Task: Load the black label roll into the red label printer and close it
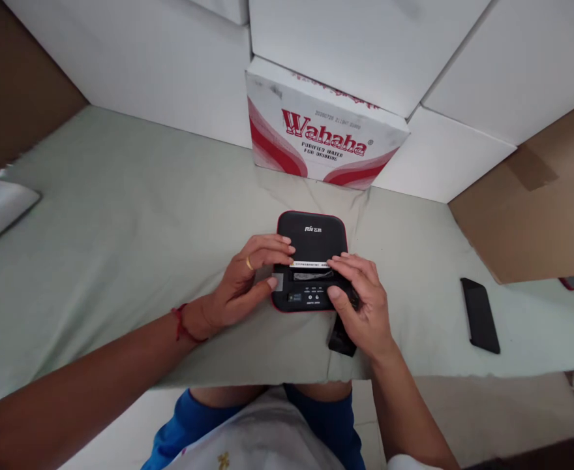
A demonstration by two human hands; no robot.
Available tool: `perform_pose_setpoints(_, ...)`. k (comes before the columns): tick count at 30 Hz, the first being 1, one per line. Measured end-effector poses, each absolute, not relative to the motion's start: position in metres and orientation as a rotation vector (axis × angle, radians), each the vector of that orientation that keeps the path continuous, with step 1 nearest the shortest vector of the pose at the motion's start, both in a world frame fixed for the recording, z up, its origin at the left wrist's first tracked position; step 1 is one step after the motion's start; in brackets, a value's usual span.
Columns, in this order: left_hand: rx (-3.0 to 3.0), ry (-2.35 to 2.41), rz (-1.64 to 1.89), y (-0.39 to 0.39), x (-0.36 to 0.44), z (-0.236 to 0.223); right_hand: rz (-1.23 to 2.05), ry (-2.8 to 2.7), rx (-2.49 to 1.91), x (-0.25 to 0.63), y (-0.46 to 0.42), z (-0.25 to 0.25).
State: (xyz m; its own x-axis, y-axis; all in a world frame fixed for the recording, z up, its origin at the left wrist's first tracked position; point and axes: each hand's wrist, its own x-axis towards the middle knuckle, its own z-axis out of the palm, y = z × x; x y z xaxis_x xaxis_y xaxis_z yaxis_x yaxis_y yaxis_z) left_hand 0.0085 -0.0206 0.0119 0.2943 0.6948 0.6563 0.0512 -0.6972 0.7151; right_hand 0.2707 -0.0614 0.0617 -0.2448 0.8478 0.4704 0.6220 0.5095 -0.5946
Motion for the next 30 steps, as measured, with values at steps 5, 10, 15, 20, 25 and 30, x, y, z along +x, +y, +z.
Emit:
perform_pose_setpoints(5,1.564,0.631,1.266,-0.013,0.01,-0.005,0.217,-2.117,-1.184,0.257,-0.075,0.077)
perform_pose_setpoints(10,1.382,0.448,1.149,-0.005,0.008,-0.014,-0.031,-2.297,-1.006,0.252,-0.091,0.078)
perform_pose_setpoints(15,1.287,0.45,1.13,-0.008,0.013,-0.013,-0.081,-2.281,-0.988,0.261,-0.102,0.065)
perform_pose_setpoints(20,1.183,0.46,1.118,-0.01,0.02,-0.009,-0.093,-2.24,-0.994,0.264,-0.102,0.055)
perform_pose_setpoints(25,1.2,0.416,1.101,-0.009,0.021,-0.007,0.047,-2.259,-0.937,0.264,-0.1,0.072)
perform_pose_setpoints(30,1.18,0.405,1.14,-0.008,0.023,-0.007,0.382,-2.121,-1.249,0.262,-0.075,0.115)
